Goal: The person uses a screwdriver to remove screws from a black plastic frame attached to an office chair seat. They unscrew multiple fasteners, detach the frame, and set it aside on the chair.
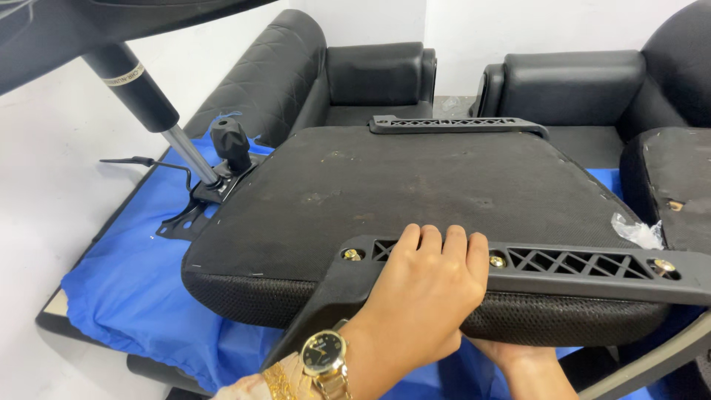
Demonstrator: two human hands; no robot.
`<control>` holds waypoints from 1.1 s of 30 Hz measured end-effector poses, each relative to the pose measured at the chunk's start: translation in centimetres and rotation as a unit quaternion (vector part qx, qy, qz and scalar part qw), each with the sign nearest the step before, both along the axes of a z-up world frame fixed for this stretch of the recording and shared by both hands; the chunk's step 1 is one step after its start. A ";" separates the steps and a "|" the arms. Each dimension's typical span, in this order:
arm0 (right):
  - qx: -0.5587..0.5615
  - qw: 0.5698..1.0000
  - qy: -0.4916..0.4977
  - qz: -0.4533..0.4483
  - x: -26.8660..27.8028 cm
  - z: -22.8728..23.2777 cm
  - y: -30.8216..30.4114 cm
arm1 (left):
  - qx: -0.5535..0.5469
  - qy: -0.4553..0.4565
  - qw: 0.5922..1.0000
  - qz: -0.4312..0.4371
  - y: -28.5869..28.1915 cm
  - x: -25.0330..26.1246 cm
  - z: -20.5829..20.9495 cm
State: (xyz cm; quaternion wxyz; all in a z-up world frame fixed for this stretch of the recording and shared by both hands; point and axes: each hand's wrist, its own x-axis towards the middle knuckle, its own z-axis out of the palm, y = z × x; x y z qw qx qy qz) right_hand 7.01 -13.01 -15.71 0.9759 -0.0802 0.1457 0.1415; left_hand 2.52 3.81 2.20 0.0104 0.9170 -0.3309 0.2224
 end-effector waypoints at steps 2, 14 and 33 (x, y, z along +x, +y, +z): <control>-0.206 0.977 -0.044 0.038 -0.3 0.3 0.2 | -0.021 -0.034 0.999 0.004 0.0 -0.3 0.1; 0.076 0.992 -0.104 -0.007 0.5 -3.3 -1.4 | 0.046 0.486 0.869 -0.083 0.2 13.3 3.9; -0.235 0.963 0.128 -0.039 -1.5 3.7 1.6 | -0.190 0.465 0.843 -0.195 -7.9 18.8 -8.8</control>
